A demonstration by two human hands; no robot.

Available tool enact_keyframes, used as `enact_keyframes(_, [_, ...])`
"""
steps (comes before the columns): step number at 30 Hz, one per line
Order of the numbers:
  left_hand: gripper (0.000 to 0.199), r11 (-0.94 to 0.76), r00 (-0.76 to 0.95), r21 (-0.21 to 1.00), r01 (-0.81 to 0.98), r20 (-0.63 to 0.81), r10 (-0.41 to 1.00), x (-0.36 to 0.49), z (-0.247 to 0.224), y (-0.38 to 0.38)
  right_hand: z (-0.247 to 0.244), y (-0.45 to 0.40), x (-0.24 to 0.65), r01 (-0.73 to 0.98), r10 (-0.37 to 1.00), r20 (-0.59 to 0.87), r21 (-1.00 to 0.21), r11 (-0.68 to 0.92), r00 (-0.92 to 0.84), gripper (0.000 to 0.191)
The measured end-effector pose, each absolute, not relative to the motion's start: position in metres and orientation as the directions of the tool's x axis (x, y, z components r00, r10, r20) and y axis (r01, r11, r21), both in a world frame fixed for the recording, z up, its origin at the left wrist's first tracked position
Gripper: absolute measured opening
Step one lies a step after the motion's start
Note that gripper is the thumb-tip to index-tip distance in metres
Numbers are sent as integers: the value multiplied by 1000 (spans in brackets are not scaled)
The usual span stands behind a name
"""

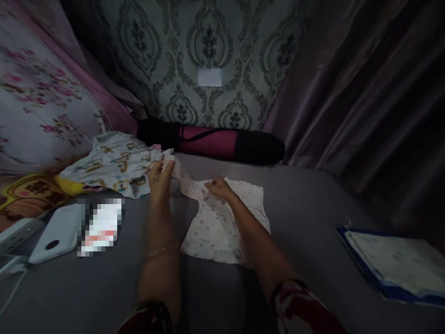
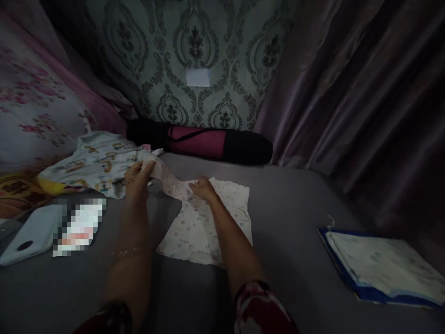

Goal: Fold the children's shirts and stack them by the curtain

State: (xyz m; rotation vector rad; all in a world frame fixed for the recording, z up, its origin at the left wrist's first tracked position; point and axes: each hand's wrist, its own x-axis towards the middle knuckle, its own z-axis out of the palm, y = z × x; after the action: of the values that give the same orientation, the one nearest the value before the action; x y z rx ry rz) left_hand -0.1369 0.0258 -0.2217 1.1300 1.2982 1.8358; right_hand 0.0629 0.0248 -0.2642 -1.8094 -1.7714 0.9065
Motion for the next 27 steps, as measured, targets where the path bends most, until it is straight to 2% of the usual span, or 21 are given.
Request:
enact_keyframes(2, [29, -358, -398, 933, -37, 314, 862, -123, -221, 29, -266, 14, 80, 492, 985, -159, -853, -174, 74, 47])
enact_keyframes(3, [28, -363, -371, 930, -52, 320, 872, -114, -219, 29, -266, 7, 89, 393, 976, -193, -893, -218, 102, 44])
enact_keyframes(7, [33, -330, -186, 940, -82, 311, 932, -63, -214, 19, -265, -21, 124, 7, 943, -332, -943, -332, 28, 57])
enact_keyframes(11, [51, -196, 195, 978, -76, 208, 959, -27, -218, 8, -271, -35, 148, -291, 934, -356, -891, -347, -23, 80])
enact_keyframes(14, [64, -80, 188, 996, -34, 85, 978, -32, -224, 8, -279, -35, 155, -536, 922, -387, -773, -340, -27, 83])
enact_keyframes(16, [64, -82, 167, 997, -11, 82, 983, -43, -225, 8, -281, -34, 156, -680, 904, -424, -650, -340, -47, 83])
enact_keyframes(18, [62, -118, 205, 993, 1, 115, 972, -50, -224, 5, -280, -33, 155, -741, 894, -443, -580, -339, -62, 82])
enact_keyframes(21, [59, -129, 276, 991, 42, 112, 955, -47, -221, 1, -275, -31, 151, -728, 896, -441, -598, -335, -50, 75])
enact_keyframes(24, [58, -143, 325, 984, 104, 102, 940, -35, -222, -2, -272, -30, 145, -638, 928, -371, -710, -298, -21, 57])
enact_keyframes(27, [57, -203, 377, 968, 147, 135, 916, -24, -226, -3, -270, -30, 137, -470, 984, -169, -874, -124, 55, 41])
